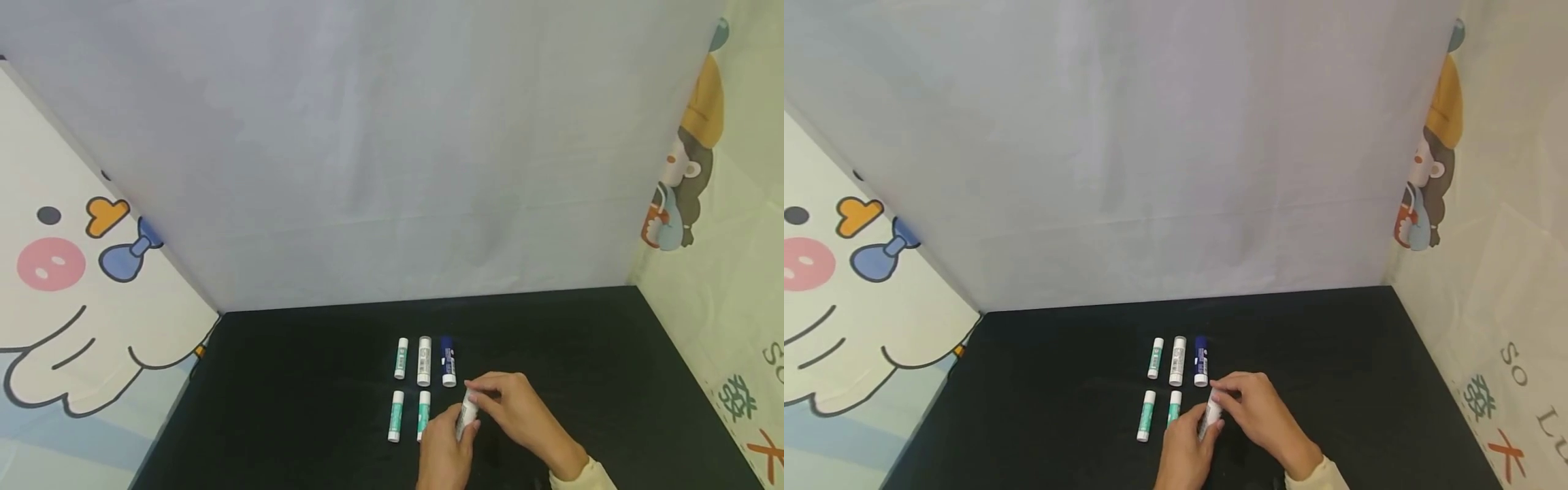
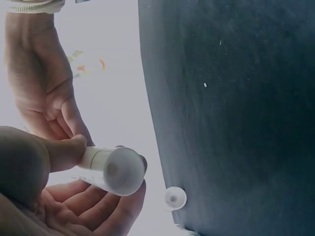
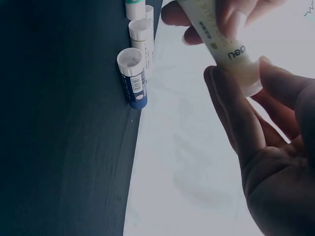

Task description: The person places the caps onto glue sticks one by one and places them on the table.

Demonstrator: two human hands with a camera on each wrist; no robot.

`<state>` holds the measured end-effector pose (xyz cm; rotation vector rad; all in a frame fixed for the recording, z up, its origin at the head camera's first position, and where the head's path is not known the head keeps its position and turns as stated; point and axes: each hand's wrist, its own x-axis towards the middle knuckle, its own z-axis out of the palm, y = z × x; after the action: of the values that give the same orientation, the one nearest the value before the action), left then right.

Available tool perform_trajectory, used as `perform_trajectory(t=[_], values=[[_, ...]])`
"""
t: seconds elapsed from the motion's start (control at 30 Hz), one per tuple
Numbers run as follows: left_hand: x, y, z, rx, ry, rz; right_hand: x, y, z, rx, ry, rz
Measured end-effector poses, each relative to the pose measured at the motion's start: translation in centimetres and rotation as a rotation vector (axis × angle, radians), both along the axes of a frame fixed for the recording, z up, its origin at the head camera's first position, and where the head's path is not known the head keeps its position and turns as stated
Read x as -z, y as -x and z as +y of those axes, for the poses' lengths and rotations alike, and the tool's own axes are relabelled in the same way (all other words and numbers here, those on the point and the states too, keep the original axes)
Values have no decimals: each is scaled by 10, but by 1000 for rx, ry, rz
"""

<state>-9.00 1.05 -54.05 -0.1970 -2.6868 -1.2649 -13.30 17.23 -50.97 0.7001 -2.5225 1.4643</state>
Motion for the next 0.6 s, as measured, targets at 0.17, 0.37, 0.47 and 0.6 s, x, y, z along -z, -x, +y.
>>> perform_trajectory(t=[0.17,0.37,0.47,0.6], values=[[21,6,-2,19,-30,82,0,0,-4,27,-42,14],[64,19,-5,-14,-27,-31,2,3,-12,40,-92,11],[70,19,-6,-10,-52,30,2,4,-16,44,-120,18],[68,18,-7,-9,-68,45,4,4,-18,37,-119,4]])
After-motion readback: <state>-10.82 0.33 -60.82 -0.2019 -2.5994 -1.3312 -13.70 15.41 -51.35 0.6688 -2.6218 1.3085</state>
